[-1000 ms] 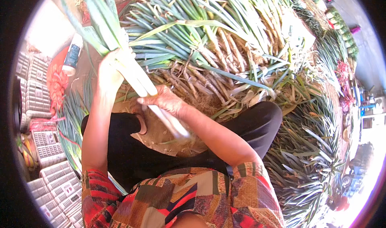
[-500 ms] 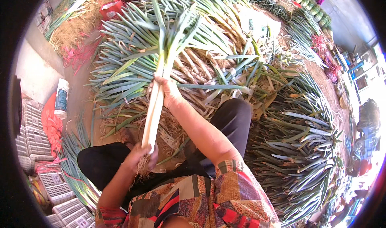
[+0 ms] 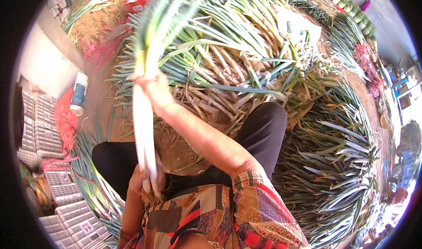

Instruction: The person cleans and sorts green onions by hand, peeling away outer layers and placing them into bundles while sitting among piles of produce.

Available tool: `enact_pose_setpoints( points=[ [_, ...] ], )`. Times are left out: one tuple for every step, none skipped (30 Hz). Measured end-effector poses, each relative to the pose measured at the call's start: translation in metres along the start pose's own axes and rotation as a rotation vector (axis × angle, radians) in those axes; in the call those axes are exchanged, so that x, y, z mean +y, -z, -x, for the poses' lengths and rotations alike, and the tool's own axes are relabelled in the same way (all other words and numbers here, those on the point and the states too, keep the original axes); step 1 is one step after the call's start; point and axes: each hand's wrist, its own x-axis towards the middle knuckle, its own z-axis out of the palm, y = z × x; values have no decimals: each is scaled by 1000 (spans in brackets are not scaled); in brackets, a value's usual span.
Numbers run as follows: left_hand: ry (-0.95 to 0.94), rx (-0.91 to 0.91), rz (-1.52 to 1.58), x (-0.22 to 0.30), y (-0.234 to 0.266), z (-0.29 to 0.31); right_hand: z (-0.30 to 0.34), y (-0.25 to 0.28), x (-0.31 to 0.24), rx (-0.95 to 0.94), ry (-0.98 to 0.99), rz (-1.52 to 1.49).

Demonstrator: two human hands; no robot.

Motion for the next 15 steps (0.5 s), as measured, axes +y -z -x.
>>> enact_pose_setpoints(
  points=[
    [-53, 18, -90, 3, 3, 10, 8, -27, 1, -165, 4, 35],
    [-186, 84, -199, 8, 3, 19, 16, -48, 5, -289, 10, 52],
    [-317, 156, -308, 15, 4, 28, 20, -61, 15, -486, 79, 105],
    [-394, 280, -302, 27, 10, 39, 26, -65, 18, -580, 35, 230],
    [-470, 406, -297, 44, 21, 51, 31, -63, 19, -678, -8, 353],
    [-564, 511, -292, 64, 23, 59, 28, -47, 32, -669, 75, 485],
    [-659, 608, -290, 83, 29, 68, 25, -30, 46, -653, 158, 618],
    [-676, 676, -365, 99, 46, 88, 25, -14, 43, -649, -111, 624],
    [-682, 727, -436, 114, 67, 105, 27, 9, 51, -471, -298, 665],
    [-629, 864, -474, 121, 87, 119, 27, 33, 58, -416, -352, 828],
    [-572, 993, -514, 125, 112, 129, 27, 65, 71, -269, -469, 776],
    [-519, 1065, -574, 121, 153, 146, 28, 87, 71, -167, -563, 746],
    [-406, 1190, -618, 110, 207, 169, 29, 110, 69, -62, -655, 709],
    [-258, 1375, -630, 90, 260, 188, 26, 130, 65, 59, -645, 726],
    [-137, 1377, -641, 65, 320, 213, 21, 147, 59, 182, -638, 741]
  ],
)
